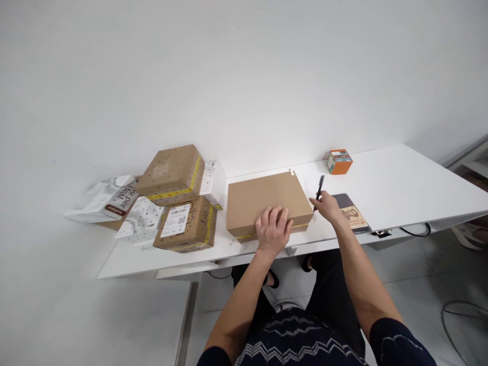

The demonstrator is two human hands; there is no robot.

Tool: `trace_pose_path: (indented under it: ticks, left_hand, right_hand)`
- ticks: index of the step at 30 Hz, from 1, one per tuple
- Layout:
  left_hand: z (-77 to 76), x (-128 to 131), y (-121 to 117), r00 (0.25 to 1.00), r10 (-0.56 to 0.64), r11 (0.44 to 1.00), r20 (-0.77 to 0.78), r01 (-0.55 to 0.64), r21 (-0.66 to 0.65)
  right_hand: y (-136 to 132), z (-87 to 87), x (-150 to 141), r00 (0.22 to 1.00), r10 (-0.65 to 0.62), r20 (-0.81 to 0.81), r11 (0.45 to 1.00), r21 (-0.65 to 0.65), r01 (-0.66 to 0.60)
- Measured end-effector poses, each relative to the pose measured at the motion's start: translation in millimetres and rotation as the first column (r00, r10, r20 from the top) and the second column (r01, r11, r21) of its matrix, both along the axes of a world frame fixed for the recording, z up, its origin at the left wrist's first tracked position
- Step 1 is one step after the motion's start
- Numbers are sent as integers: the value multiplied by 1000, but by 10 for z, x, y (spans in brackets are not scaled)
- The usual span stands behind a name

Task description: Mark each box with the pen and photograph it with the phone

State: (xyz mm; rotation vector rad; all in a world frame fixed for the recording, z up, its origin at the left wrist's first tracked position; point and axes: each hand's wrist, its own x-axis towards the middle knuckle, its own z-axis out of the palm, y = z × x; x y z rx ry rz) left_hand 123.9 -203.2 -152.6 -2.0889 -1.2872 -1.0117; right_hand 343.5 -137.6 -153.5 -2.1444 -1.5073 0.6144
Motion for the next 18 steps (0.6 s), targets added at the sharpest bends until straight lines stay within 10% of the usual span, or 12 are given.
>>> trace_pose_path:
  ticks: [11,18]
  left_hand:
    - [-8,-12,5,1000,7,1000,-16,-7,-14]
    - [-18,-7,7,1000,-4,1000,-6,4,-3]
  right_hand:
    - [-122,-266,-170,968,28,249,995,-100,-3]
    - [-414,-348,312,849,-335,409,939,73,336]
